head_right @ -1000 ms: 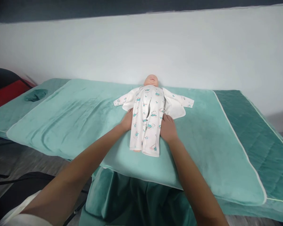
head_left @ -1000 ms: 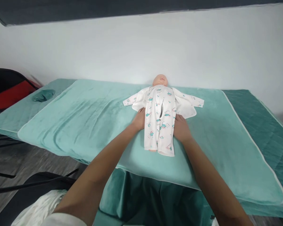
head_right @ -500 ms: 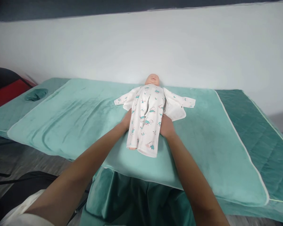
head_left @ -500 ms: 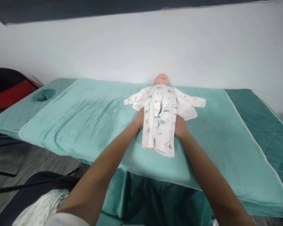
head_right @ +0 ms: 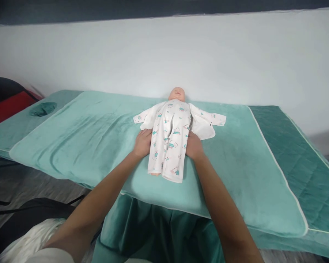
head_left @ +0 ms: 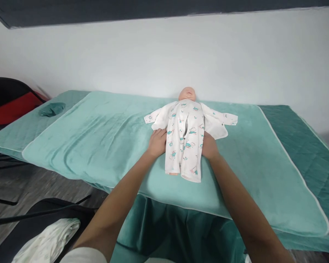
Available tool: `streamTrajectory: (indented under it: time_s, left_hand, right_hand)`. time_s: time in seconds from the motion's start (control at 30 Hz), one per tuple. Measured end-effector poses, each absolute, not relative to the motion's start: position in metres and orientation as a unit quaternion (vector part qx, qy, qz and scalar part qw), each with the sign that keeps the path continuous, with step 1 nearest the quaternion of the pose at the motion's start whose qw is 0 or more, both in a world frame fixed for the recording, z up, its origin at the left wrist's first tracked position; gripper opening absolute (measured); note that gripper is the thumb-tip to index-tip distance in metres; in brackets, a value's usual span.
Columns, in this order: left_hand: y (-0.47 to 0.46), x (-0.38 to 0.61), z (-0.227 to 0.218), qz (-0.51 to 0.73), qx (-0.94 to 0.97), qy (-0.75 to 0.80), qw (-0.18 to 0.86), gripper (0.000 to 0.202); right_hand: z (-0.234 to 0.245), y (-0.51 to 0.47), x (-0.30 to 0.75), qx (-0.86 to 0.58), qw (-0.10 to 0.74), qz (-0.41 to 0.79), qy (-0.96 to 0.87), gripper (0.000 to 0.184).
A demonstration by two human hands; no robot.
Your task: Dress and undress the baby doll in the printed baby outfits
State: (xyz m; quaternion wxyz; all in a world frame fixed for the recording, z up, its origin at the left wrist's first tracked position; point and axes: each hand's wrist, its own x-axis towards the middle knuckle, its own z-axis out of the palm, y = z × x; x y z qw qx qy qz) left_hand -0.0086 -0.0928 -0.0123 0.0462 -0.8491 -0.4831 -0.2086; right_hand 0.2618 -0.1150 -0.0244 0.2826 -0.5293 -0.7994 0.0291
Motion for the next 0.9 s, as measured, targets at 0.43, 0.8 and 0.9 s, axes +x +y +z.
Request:
streamTrajectory:
  time_s: [0.43,0.8,0.9]
  left_hand:
    - [-0.099,-0.020,-0.019,-0.204,-0.878,-0.432,0.011,0.023]
    - [-0.092,-0.002,-0.018,-0.218,-0.902,-0.372,-0.014,0.041]
    - [-0.088,0.006,-0.014,-0.227,-0.897,-0.379,-0.032,0.046]
  right_hand:
    - [-0.019,-0.128,0.270,-0.498,0.332,0.081,-0.797,0.031]
    - [-0.016,-0.123,0.269,-0.513,0.388,0.088,-0.761,0.023]
    - [-0.016,-0.121,0.269,-0.526,0.391,0.082,-0.751,0.021]
